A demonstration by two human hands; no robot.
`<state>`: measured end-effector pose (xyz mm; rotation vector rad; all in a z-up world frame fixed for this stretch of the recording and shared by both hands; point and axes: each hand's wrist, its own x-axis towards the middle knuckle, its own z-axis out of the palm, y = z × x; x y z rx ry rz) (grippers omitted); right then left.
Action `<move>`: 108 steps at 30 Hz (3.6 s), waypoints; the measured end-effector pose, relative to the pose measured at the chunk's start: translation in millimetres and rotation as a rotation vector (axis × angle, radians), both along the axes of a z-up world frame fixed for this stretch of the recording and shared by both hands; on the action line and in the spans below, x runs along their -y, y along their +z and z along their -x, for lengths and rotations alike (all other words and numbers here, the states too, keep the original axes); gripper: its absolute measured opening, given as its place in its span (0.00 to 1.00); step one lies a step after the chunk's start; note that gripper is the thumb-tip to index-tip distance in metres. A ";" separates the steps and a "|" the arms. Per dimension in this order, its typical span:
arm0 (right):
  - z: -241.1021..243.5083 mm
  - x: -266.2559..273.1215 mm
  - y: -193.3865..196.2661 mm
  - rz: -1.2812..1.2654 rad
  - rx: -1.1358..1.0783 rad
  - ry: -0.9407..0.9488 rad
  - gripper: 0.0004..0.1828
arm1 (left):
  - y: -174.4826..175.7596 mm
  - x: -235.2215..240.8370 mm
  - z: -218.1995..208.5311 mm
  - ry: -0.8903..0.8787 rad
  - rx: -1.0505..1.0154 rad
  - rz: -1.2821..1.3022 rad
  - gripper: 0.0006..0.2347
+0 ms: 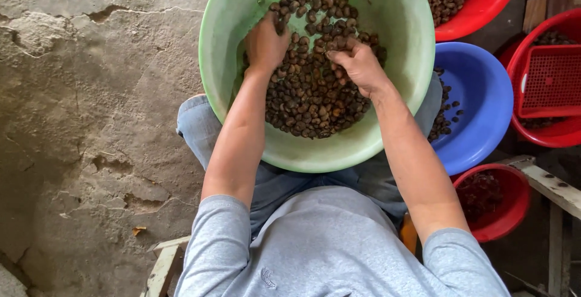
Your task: The person sits with a large green basin filled with dark brown seeds or nuts on their lap. They use both hands to mix and sift through the contents, picking up handfuls and letting them fall back into the basin. The person occasionally transfers some of the seeds into a blue basin positioned to their right.
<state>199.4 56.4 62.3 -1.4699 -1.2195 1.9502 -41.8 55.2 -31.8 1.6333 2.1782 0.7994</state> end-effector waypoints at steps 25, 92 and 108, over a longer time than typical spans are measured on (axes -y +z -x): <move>-8.8 -12.0 -36.1 -0.039 -0.015 -0.339 0.13 | 43.9 9.7 -20.7 -0.120 -0.045 0.389 0.13; 1.3 -36.5 -69.8 0.067 -0.082 -0.403 0.16 | 5.7 6.5 -10.3 -0.345 0.066 0.464 0.19; -1.2 -31.8 -81.4 0.016 -0.022 -0.348 0.18 | 13.3 9.6 -6.7 -0.395 0.043 0.487 0.14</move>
